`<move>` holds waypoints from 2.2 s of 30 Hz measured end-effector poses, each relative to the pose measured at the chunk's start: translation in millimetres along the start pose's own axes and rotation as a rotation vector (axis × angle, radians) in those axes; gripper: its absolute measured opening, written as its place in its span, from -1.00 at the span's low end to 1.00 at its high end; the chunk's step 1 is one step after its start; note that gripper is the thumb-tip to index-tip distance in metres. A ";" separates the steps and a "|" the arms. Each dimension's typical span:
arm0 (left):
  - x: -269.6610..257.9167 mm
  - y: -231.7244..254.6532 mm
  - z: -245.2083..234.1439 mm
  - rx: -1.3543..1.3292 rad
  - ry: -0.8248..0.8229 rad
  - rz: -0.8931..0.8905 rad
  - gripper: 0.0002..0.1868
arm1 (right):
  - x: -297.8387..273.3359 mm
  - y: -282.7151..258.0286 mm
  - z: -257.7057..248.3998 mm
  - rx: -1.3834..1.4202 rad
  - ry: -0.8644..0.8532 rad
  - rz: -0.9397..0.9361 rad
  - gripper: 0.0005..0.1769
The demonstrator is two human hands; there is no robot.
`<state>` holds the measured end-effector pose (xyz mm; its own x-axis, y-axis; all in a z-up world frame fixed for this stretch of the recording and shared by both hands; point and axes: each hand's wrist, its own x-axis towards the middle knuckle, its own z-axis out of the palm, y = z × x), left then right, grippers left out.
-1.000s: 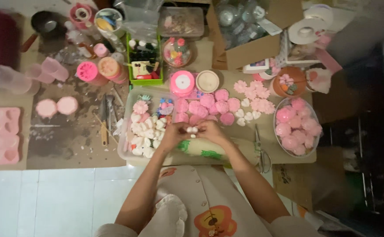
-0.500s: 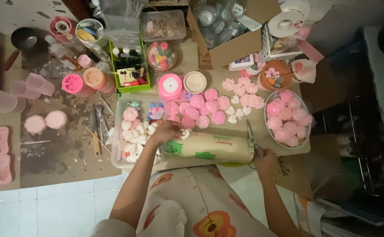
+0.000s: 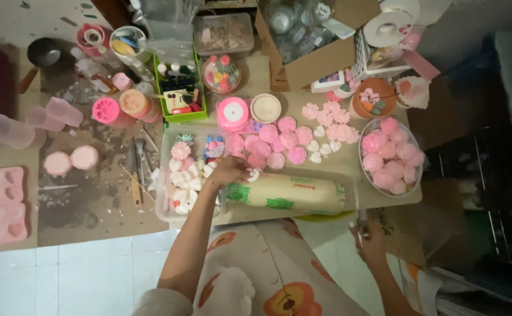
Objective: Assembling flower-shaped candles and wrapping them in plastic wrap.
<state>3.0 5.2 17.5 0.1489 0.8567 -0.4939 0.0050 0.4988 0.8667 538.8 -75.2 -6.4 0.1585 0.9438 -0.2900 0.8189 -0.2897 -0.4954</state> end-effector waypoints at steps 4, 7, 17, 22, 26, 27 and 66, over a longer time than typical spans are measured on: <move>0.3 -1.6 -0.3 0.001 -0.015 0.063 -0.72 | -39.6 -100.5 -17.9 0.755 -0.741 0.394 -0.27; -2.7 -0.9 -1.2 0.122 0.050 0.052 -0.72 | -53.1 -191.9 -24.7 0.964 -1.311 0.234 0.05; 9.6 -27.4 -2.5 -0.066 -0.019 0.094 -0.72 | -31.9 -239.3 29.5 1.015 -1.563 0.431 0.06; 15.3 -22.6 -0.9 -0.015 0.003 0.096 -0.74 | -29.3 -229.1 76.7 1.344 -1.576 0.445 0.09; 13.9 -17.8 -6.4 -0.045 -0.031 0.157 -0.78 | -4.4 -185.2 87.7 1.678 -1.633 0.278 -0.04; 12.8 -15.7 -9.2 -0.073 -0.070 0.186 -0.80 | 3.3 -181.5 78.8 1.604 -1.571 0.216 -0.08; 42.4 -47.2 -28.5 -0.243 -0.148 0.239 -0.76 | 36.3 -316.8 -14.0 -0.761 -0.512 -0.952 -0.15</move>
<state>-19.1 21.7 -46.4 0.2592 0.9332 -0.2490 -0.2794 0.3192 0.9056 292.8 53.1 151.4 -0.7349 0.5121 -0.4445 0.6231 0.7687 -0.1445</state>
